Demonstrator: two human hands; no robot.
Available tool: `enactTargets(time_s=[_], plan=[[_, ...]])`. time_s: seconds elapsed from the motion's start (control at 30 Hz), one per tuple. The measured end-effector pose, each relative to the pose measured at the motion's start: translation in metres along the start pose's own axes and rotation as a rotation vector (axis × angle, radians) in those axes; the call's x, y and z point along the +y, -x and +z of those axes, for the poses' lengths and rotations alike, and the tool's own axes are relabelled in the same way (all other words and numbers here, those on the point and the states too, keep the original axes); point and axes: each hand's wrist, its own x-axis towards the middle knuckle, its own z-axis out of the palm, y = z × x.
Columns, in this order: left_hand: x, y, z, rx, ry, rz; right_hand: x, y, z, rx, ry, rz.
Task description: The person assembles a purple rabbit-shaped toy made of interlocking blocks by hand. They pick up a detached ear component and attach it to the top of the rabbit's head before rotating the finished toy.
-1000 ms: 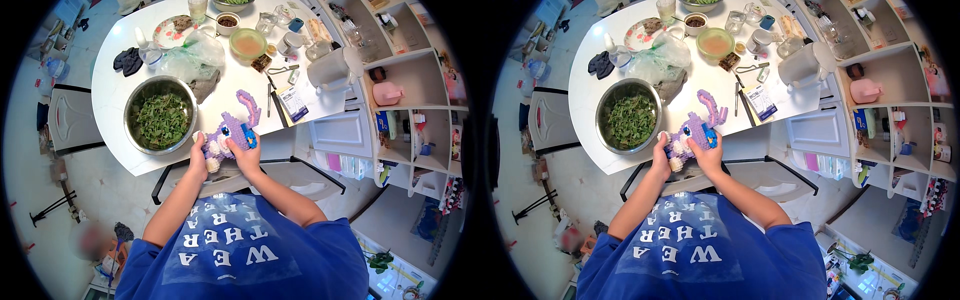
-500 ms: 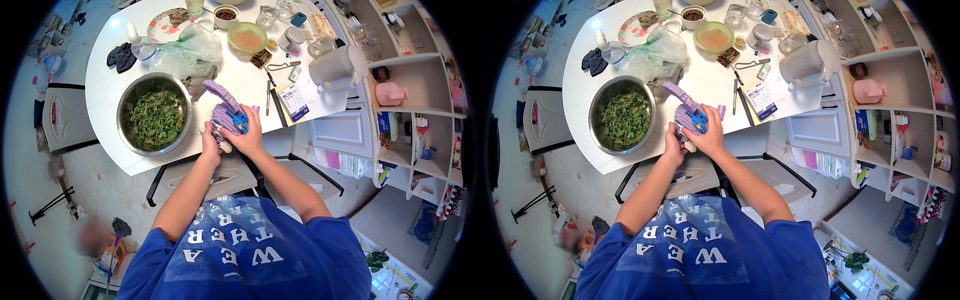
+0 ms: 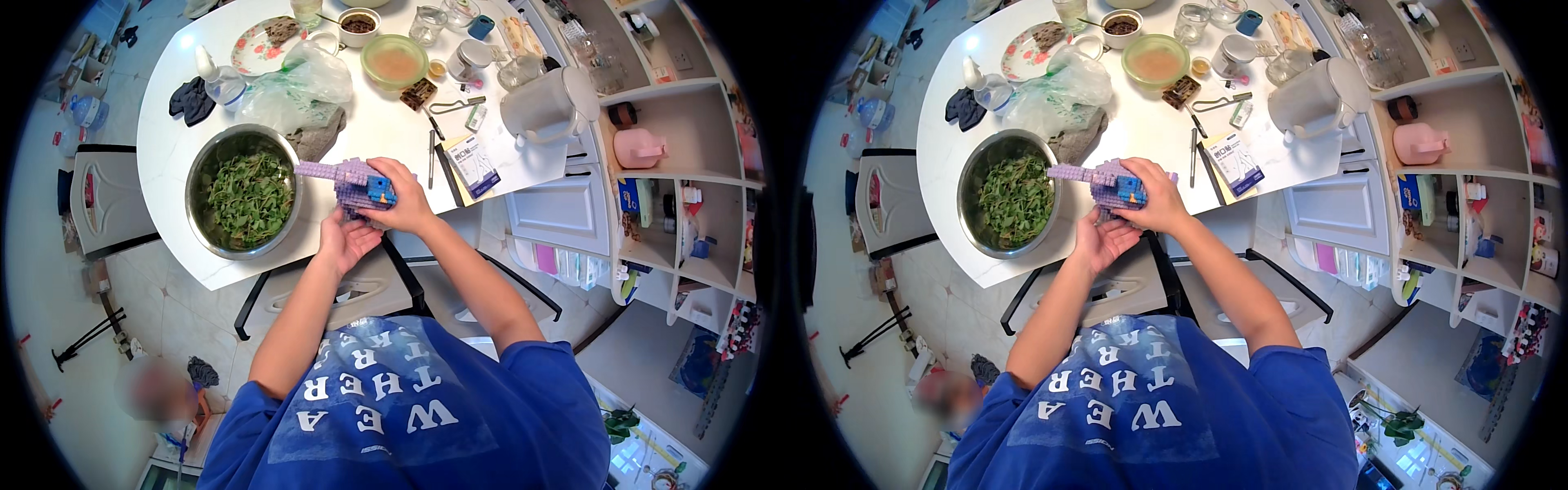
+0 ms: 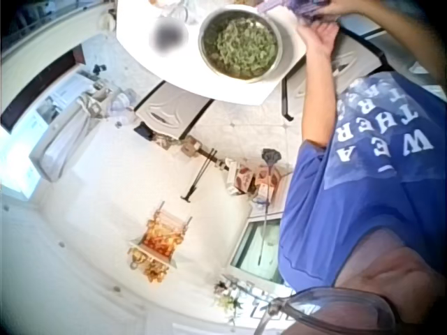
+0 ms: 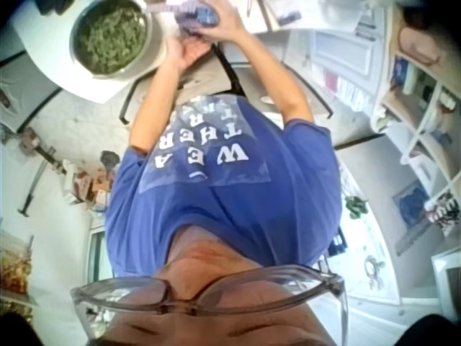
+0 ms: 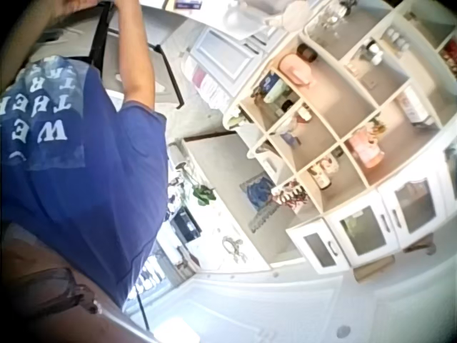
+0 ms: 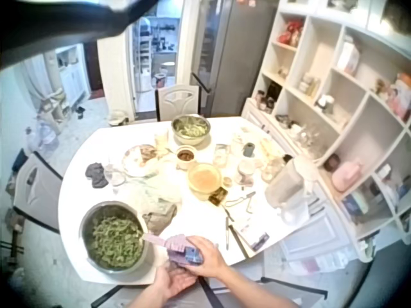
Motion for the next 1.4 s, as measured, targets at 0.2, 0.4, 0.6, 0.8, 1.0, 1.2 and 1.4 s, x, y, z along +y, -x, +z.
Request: enactTargets(time_s=[0.2,0.4,0.6,0.8,1.0,1.2,1.4], plan=[[-0.007,0.018,-0.006,0.008,0.083,0.017,-0.005,0.012,0.004,0.014,-0.008,-0.009],[-0.007,0.02,-0.003,0.014,0.019,0.038,-0.005,0.014,0.005,-0.003,-0.049,0.035],[-0.011,0.015,-0.005,0.028,-0.013,0.056,-0.004,0.015,0.006,0.002,-0.069,0.018],[-0.01,0.015,-0.003,0.021,-0.039,0.064,-0.004,0.014,0.003,-0.047,0.024,0.029],[-0.01,0.048,-0.001,0.3,-0.406,0.128,-0.016,0.019,-0.039,-0.12,0.06,0.157],[-0.015,0.078,0.001,0.148,-0.74,0.379,0.029,0.03,-0.031,-0.055,0.446,0.744],[-0.019,0.08,-0.007,0.061,-0.789,0.455,0.055,0.032,0.001,-0.009,0.556,0.898]])
